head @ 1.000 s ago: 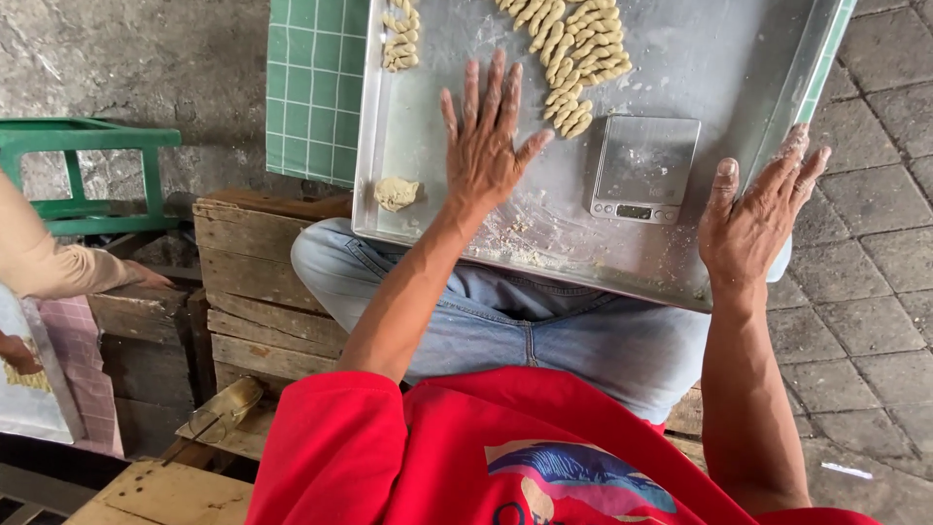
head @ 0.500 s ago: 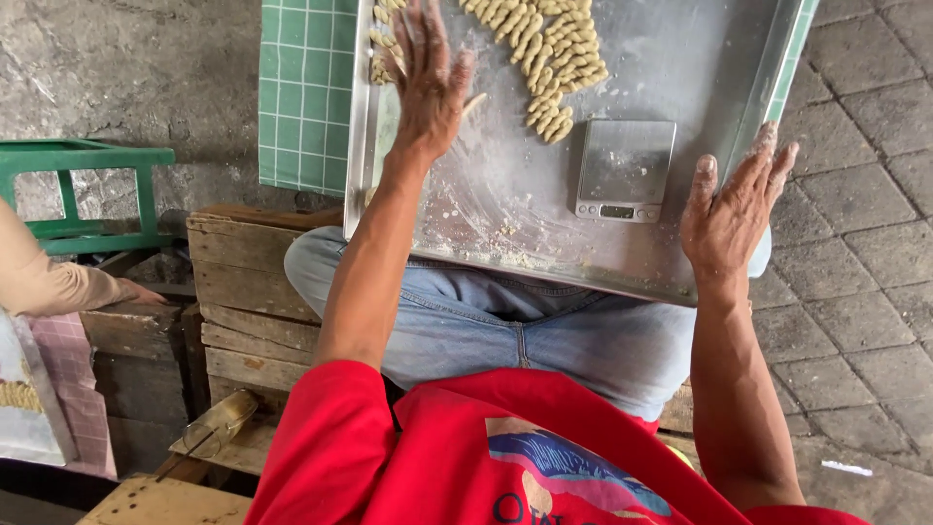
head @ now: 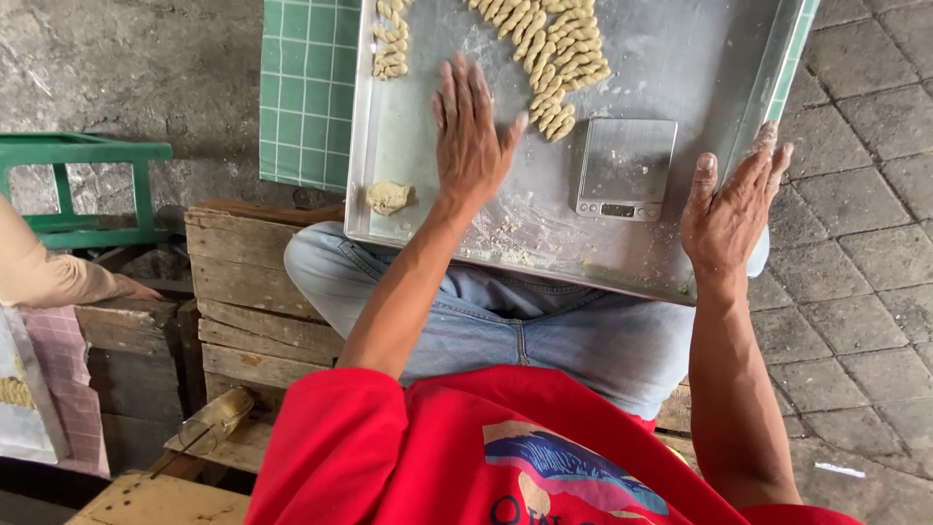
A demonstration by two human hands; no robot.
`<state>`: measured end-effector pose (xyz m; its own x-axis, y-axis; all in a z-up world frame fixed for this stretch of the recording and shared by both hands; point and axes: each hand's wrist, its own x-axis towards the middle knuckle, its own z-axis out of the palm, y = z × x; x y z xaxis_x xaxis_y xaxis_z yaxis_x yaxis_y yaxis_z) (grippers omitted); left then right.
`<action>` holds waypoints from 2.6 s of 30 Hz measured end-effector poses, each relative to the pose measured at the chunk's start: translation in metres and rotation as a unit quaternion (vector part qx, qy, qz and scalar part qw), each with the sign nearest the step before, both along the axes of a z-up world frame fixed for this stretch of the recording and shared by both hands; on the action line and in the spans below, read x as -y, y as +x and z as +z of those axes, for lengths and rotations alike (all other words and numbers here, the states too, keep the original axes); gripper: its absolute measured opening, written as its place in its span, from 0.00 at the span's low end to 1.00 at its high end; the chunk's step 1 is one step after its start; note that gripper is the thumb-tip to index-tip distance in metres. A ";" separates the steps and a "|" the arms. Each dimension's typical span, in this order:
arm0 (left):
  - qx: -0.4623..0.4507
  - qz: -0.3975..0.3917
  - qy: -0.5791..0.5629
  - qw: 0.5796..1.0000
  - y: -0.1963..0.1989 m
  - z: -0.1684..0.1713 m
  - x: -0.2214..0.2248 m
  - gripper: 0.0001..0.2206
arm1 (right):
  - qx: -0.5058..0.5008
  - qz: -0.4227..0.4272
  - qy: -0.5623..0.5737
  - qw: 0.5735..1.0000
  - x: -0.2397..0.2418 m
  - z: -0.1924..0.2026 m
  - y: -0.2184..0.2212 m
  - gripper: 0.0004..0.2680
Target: The person is hand-rolling small pieces of dough into thin cylinders and then twisting them into braided shapes, placing them on a metal tray.
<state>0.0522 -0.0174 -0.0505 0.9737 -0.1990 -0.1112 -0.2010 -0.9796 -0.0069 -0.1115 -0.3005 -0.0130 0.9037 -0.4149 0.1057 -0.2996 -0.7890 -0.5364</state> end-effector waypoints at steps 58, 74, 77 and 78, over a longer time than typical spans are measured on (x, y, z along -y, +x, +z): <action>-0.026 -0.053 -0.089 0.994 -0.077 0.040 -0.063 0.29 | -0.076 0.338 -0.114 0.931 -0.199 0.010 0.082 0.35; 0.143 -0.053 -0.207 0.966 -0.074 0.013 -0.073 0.28 | 0.038 0.264 -0.058 0.962 -0.181 0.004 0.061 0.24; 0.131 -0.051 -0.186 0.972 -0.053 -0.010 -0.070 0.15 | 0.171 0.228 -0.010 0.958 -0.176 -0.003 0.059 0.10; 0.132 -0.052 -0.187 0.972 -0.052 -0.008 -0.070 0.15 | 0.171 0.228 -0.011 0.959 -0.181 0.004 0.054 0.10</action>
